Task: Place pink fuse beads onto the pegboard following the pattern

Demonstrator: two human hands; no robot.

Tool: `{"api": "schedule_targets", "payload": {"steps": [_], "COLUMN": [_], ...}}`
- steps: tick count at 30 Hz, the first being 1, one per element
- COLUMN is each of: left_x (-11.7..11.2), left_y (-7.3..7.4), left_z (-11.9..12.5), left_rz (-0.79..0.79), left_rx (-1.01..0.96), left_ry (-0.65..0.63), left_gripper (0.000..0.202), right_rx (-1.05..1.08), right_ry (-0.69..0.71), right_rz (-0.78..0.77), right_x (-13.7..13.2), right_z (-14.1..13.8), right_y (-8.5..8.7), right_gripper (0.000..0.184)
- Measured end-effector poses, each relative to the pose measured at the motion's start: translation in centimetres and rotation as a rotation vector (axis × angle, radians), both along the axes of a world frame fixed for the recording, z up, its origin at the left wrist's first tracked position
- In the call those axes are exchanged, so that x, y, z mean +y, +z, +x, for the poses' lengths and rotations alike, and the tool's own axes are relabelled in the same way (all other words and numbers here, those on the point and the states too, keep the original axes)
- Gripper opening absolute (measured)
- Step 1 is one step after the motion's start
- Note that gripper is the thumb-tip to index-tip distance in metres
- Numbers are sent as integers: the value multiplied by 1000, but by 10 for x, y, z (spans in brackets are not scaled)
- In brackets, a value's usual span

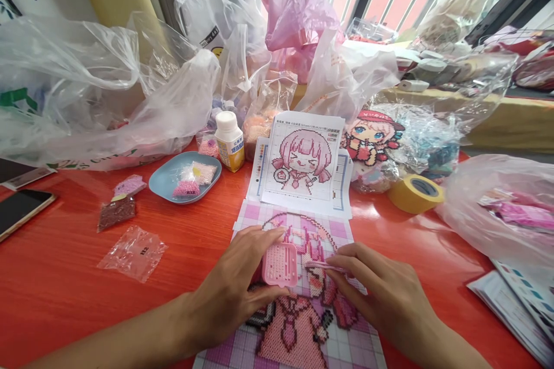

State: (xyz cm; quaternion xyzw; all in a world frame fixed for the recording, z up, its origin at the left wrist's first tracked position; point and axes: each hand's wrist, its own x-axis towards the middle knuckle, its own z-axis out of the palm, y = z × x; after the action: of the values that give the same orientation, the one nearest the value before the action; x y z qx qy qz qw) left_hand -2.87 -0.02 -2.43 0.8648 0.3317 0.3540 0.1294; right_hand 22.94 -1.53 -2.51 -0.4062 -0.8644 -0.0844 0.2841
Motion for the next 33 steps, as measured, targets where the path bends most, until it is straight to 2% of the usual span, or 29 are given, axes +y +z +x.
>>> {"api": "schedule_targets", "payload": {"steps": [16,20,27,33], "left_x": [-1,0,-1,-4], "left_y": [-1,0,-1,0], "left_z": [0,0,-2,-3], "left_rz": [18,39,-1,-50], "left_rx": [16,8,-22,14], "left_ry": [15,45,33,-52], "left_gripper": [61,60,66,67], "right_rx": [17,90,241,137], "right_ry": [-9,-48,-118,-6], "right_rz": [4,19,117,55], "right_x": [-1,-4,-9,-9], "right_z": [-1,0,-2,-6], "right_y": [-1,1,9,6], "right_gripper": [10,8,19,13]}}
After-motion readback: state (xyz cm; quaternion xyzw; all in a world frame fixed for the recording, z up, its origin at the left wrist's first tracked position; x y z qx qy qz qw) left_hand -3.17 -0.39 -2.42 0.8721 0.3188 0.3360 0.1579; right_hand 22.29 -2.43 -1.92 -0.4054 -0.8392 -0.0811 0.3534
